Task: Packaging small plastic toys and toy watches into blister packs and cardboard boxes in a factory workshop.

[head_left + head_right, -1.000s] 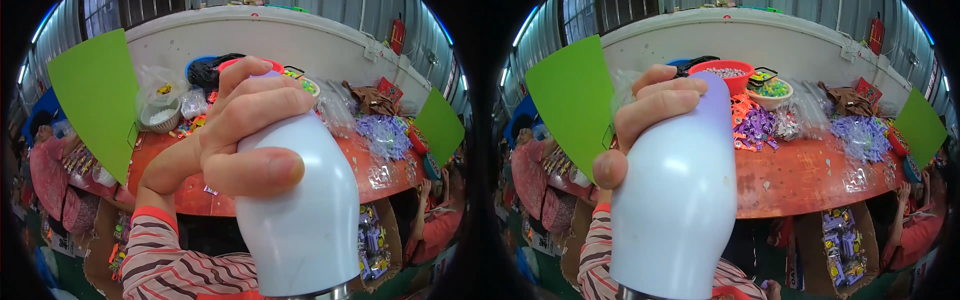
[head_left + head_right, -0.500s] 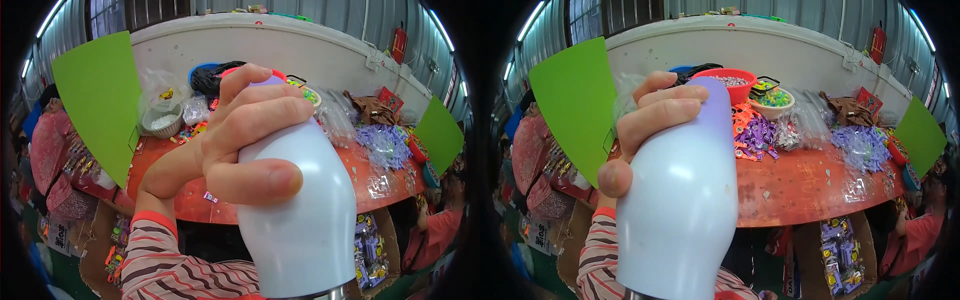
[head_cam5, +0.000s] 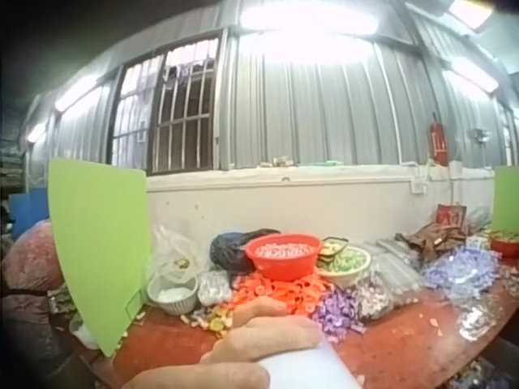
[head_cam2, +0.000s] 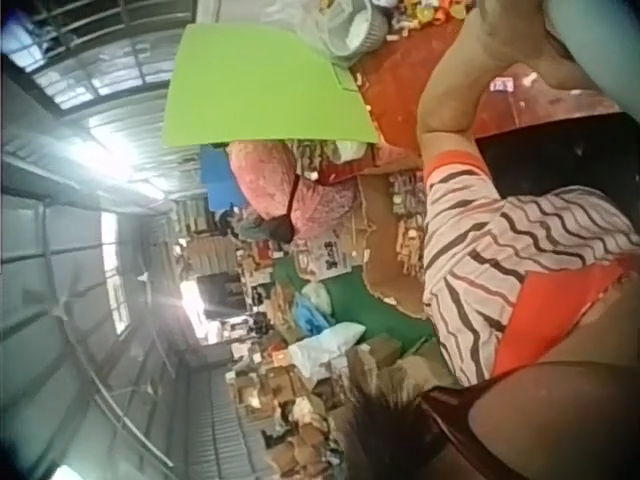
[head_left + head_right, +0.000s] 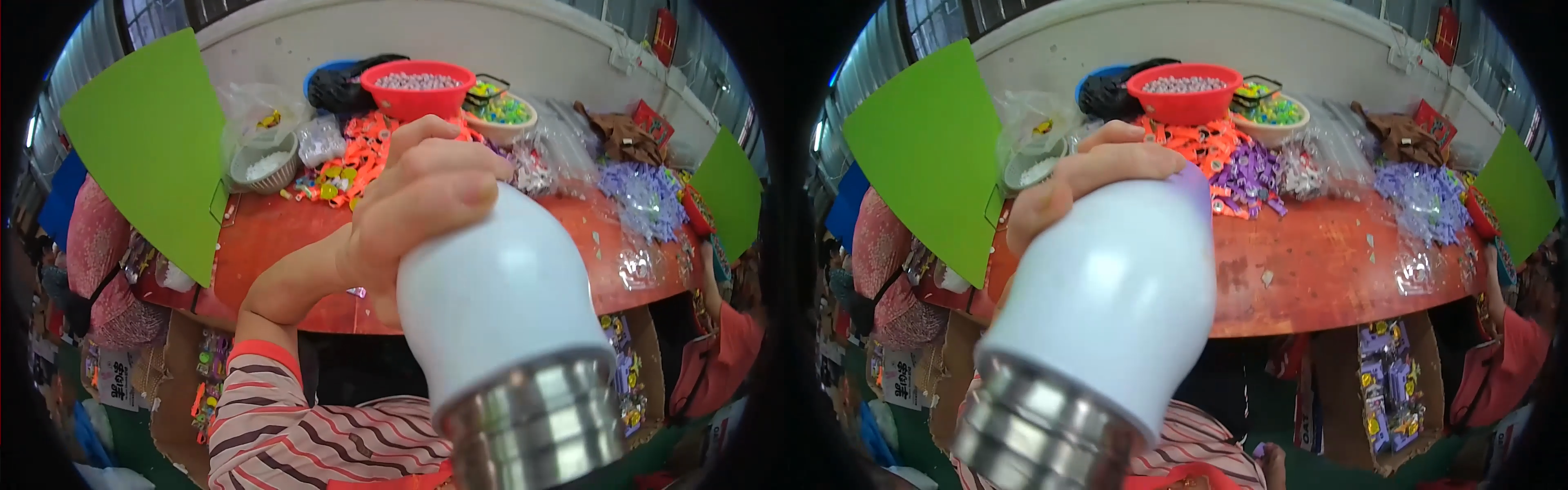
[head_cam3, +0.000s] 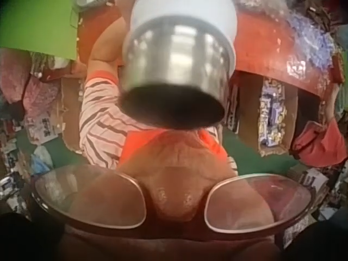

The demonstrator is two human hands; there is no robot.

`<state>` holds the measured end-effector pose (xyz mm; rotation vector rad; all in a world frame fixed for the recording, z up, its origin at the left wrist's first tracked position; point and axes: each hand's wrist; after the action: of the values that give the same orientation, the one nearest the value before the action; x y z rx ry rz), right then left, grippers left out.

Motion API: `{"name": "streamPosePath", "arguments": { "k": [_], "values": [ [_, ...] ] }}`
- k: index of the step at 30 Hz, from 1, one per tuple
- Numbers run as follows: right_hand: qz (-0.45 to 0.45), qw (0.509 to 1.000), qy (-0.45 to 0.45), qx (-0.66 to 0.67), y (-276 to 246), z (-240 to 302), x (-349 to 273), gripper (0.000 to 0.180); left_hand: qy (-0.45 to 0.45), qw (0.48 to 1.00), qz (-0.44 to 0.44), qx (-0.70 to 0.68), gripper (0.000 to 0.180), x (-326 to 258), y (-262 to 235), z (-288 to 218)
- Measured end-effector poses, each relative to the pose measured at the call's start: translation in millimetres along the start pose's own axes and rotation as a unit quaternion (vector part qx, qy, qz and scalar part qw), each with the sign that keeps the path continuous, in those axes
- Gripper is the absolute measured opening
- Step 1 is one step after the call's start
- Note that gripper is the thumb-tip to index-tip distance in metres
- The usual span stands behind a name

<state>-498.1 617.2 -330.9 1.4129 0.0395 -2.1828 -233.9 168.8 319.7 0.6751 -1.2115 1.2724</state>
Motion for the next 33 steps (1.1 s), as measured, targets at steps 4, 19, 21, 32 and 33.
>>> {"name": "streamPosePath", "arguments": {
  "k": [4,19,21,32,33],
  "values": [
    [-0.067,0.992,0.007,-0.110,22,16,-43,0.017,-0.052,0.998,0.017,-0.022,0.060,-36,8,7],
    [-0.127,0.986,0.052,-0.092,19,9,-28,0.023,-0.162,0.980,0.051,0.102,0.065,-71,4,4],
    [-0.105,0.990,0.041,-0.088,44,28,-50,0.025,-0.159,0.977,0.097,0.099,0.062,-60,-12,-7],
    [-0.020,0.996,-0.070,-0.057,82,40,-98,0.021,-0.144,0.980,0.020,0.135,0.052,-38,2,-22],
    [-0.018,0.995,-0.063,-0.071,82,39,-97,0.019,-0.143,0.978,-0.025,0.149,0.048,-34,9,-26]
  ]
}}
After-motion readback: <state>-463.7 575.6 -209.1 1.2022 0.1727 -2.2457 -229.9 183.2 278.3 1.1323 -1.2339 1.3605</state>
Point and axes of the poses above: each hand's wrist, its own x-axis towards the middle knuckle, its own y-axis out of the palm, z = x × y, and after that the axes turned 3 degrees about x, right-handed
